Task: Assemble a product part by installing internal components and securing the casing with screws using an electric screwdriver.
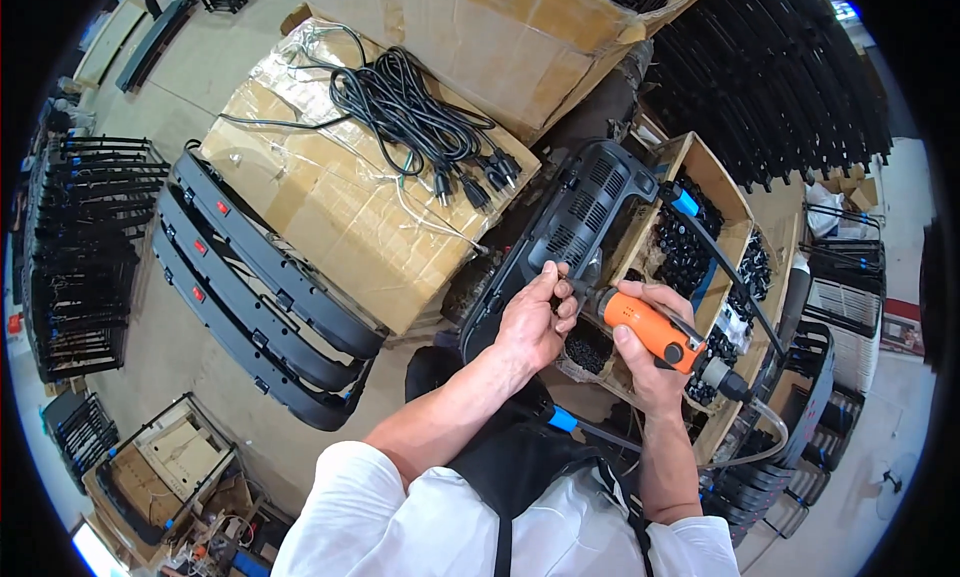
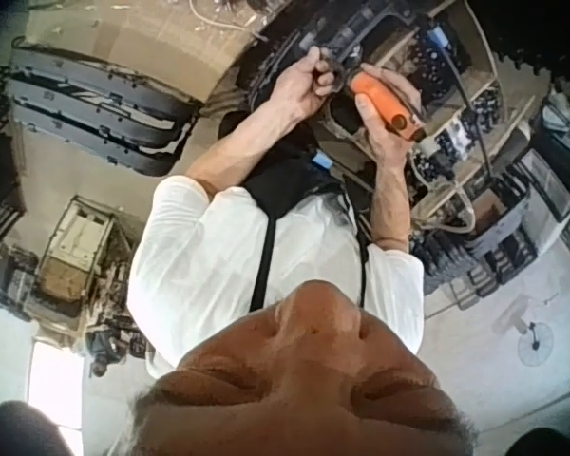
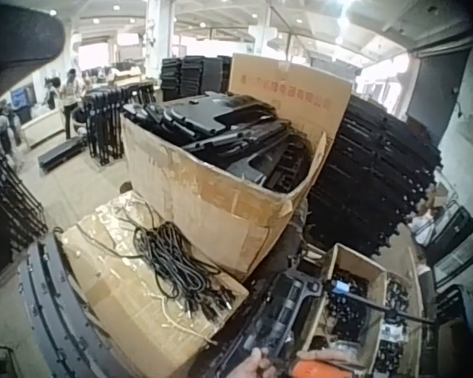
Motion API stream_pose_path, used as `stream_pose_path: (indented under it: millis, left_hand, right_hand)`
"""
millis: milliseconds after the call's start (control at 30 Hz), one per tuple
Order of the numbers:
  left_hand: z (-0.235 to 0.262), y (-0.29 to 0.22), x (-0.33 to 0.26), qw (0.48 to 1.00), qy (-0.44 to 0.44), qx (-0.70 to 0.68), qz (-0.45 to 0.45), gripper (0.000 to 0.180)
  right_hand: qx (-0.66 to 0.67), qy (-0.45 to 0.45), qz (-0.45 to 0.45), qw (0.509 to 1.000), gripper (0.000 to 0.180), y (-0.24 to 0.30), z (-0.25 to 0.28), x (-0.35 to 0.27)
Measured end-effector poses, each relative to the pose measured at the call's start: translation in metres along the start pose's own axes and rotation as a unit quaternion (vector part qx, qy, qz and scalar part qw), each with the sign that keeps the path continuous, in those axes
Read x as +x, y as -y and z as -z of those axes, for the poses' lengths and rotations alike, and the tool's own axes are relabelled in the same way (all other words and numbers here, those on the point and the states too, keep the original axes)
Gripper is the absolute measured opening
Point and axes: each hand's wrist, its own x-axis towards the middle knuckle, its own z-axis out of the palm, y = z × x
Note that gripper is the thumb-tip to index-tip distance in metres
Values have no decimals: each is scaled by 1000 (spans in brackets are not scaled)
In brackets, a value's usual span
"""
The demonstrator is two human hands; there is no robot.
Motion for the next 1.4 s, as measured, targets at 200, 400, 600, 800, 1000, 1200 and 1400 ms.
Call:
stream_pose_path:
  millis: [200, 400, 600, 800, 1000, 1200, 1400]
  left_hand:
    - [-13, -2, -20, 998, -31, 47, -43, 32]
    - [48, -27, -78, 901, -116, 375, -185, 24]
    - [36, -58, -73, 444, -260, 815, -268, 47]
    - [51, -63, -57, 459, -210, 820, -270, 44]
    - [49, -69, -56, 499, -197, 808, -242, 42]
    - [54, -73, -50, 520, -202, 785, -272, 40]
    - [54, -75, -48, 529, -188, 780, -277, 38]
  right_hand:
    - [24, -7, -14, 1000, 53, -3, -3, 22]
    - [22, 24, -20, 999, 51, 1, 2, 45]
    - [-2, 78, -17, 997, 53, -7, 4, 57]
    - [-4, 88, -26, 996, 53, -12, -1, 64]
    - [-33, 93, -23, 995, 51, -15, -9, 72]
    - [-61, 100, -23, 993, 53, -20, -18, 79]
    - [-77, 96, -13, 992, 52, -24, -27, 84]
